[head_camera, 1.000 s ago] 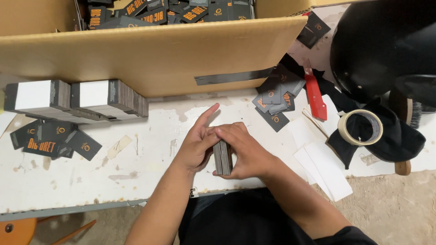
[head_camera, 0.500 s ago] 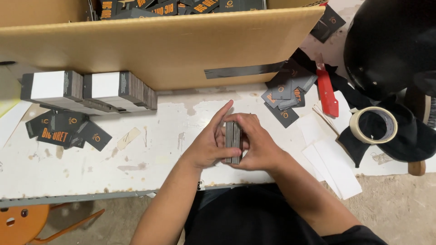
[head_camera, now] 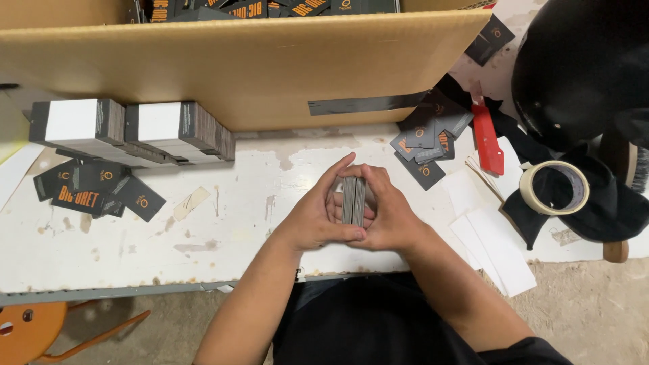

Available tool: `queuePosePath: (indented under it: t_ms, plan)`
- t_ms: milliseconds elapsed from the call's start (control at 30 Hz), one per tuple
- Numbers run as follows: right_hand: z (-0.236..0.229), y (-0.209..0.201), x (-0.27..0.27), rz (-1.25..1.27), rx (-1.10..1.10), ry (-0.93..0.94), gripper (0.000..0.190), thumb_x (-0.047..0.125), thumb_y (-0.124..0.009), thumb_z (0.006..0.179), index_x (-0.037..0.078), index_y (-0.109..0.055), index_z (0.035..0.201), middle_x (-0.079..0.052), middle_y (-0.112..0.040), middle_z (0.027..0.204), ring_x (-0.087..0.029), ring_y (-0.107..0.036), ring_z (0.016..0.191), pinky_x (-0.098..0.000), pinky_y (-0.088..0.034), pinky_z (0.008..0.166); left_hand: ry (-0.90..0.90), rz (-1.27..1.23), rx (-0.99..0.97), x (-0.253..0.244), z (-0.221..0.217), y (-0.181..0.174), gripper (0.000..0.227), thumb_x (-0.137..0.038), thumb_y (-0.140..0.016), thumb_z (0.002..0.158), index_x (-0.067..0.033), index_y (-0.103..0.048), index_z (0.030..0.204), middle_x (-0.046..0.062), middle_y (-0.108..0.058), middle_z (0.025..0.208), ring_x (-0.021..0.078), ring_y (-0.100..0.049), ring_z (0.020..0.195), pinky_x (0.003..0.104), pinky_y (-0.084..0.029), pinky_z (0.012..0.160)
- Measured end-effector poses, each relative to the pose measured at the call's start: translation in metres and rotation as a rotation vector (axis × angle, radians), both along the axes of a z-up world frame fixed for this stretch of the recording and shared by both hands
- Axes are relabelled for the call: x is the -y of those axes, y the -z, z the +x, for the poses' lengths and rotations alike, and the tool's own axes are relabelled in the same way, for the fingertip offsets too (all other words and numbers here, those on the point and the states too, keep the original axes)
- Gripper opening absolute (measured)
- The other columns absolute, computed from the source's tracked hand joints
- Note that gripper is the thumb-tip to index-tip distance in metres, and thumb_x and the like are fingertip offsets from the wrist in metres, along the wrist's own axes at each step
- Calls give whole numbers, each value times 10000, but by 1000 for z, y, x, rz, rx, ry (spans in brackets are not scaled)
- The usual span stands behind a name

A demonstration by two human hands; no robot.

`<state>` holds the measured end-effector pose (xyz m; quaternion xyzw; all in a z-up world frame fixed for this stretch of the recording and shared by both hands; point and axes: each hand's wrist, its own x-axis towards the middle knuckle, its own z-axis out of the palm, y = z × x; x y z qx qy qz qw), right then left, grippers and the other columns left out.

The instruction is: The person sits at a table and organizes small black tags. They pick up tags from the table surface and a cardboard box, align them with paper strips, and compile them into a neat stack by hand.

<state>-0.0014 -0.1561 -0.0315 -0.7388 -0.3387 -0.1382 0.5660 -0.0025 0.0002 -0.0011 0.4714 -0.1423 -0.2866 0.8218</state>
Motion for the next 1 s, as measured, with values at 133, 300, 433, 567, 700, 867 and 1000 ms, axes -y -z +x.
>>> queuePosePath:
  t_ms: [133,300,433,567,700,867,1000]
  plan:
    - [0,-3,-3,-3,-10,15,1075,192,-820,471,147,-203,1351,-157,-542,1075,-326,-502,965,-391,-399,823,-10,31,1,0,1,5,1026,30,-742,570,-112,-122,1374,263,-582,971,290,-625,806,318,-565,671]
    - [-2,-14,-12,62,-45,-38,1074,229,-828,511,172,-170,1358,-158,-541,1089,-296,-510,969,-380,-412,835,-72,-74,-34,-3,2,-3,789,-56,-652,723,-135,-200,1365,246,-569,1012,283,-603,865,353,-548,696]
    - [-4,-15,-12,31,-58,-40,1112,265,-843,486,157,-166,1362,-155,-537,1112,-291,-480,992,-388,-398,867,-78,-66,-9,-4,1,1,778,-62,-664,709,-109,-229,1353,258,-564,1020,301,-603,872,363,-542,702]
    - [-6,-15,-9,49,-122,-30,1119,269,-858,479,177,-176,1360,-144,-541,1100,-283,-482,998,-396,-400,868,-6,-108,0,-5,0,2,892,24,-669,672,-135,-145,1377,272,-512,1093,339,-573,925,393,-536,728]
    - [-2,-14,-4,23,-127,-32,1192,305,-876,432,175,-154,1371,-141,-525,1115,-297,-442,1029,-414,-360,906,-8,-116,9,-5,-1,1,867,13,-649,700,-134,-133,1381,258,-513,1087,337,-570,931,388,-537,733]
    - [1,-20,-2,-94,-71,-60,1265,487,-818,457,193,-12,1386,-136,-387,1312,-304,-282,1195,-401,-186,972,-49,-44,67,-5,3,12,783,-19,-612,749,-114,-144,1370,233,-487,1129,316,-564,957,386,-527,768]
    - [2,-11,-2,-146,-61,-40,1257,525,-798,460,175,-23,1385,-107,-402,1296,-283,-255,1197,-390,-150,979,-21,32,100,-5,3,9,823,-21,-606,757,-132,-85,1383,226,-467,1153,301,-547,976,378,-518,791]
